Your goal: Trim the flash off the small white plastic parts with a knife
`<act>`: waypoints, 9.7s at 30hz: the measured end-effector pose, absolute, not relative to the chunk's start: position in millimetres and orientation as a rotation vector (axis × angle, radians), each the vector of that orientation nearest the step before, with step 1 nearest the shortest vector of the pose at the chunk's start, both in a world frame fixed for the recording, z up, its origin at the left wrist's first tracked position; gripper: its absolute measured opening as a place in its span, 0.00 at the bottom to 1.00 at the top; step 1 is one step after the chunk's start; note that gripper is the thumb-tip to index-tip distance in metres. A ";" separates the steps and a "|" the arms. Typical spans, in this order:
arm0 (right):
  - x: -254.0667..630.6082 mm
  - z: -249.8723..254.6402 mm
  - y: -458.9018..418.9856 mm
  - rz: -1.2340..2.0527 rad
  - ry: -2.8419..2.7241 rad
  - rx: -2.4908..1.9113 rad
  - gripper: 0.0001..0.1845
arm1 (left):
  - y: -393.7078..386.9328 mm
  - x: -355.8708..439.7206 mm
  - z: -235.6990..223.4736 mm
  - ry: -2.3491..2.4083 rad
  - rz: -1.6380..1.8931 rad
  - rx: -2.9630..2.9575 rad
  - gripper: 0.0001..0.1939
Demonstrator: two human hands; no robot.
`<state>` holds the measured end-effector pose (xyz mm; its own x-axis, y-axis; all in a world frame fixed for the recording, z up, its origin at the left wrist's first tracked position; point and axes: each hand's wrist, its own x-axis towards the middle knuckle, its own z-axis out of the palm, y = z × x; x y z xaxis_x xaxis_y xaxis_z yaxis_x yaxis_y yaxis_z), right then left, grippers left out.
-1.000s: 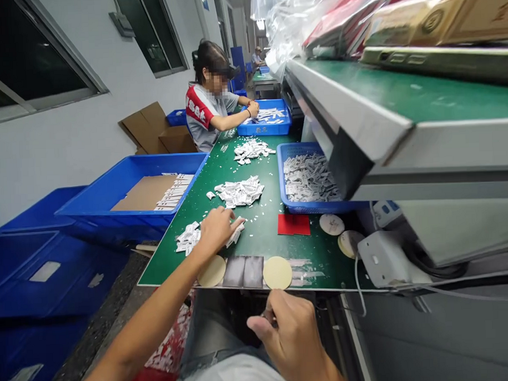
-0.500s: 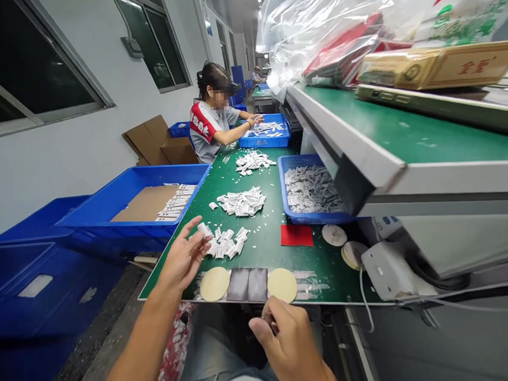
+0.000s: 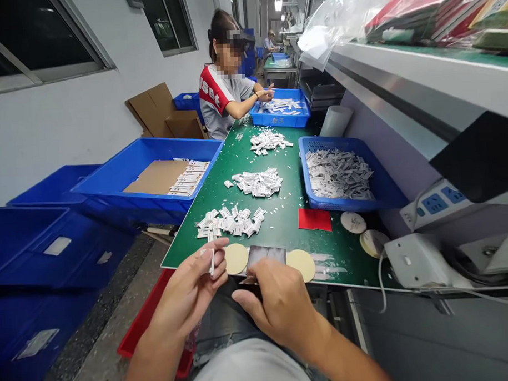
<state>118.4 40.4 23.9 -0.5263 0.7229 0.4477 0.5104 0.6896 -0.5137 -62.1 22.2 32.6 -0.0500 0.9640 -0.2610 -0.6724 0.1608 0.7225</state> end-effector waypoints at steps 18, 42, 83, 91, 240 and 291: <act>107.9 31.2 53.7 -0.270 -2.354 -0.933 0.35 | 10.5 -46.8 39.8 1.003 1.327 0.516 0.09; 93.1 29.8 39.7 1.387 -1.870 -0.859 0.21 | 6.1 -48.8 33.1 0.928 1.406 0.606 0.11; 100.4 24.8 40.7 -0.162 -2.193 -0.870 0.33 | 8.7 -47.3 35.1 0.910 1.299 0.768 0.10; 134.5 -4.3 24.6 0.309 -2.030 -0.951 0.30 | 126.1 -46.4 -7.7 1.704 0.896 1.852 0.12; 69.8 26.0 49.5 -0.036 -2.369 -0.847 0.34 | 6.9 -66.7 23.0 0.813 1.464 0.714 0.16; 175.1 -18.1 21.6 1.048 -1.727 -1.272 0.20 | 136.7 -84.6 -1.1 1.459 1.242 1.143 0.21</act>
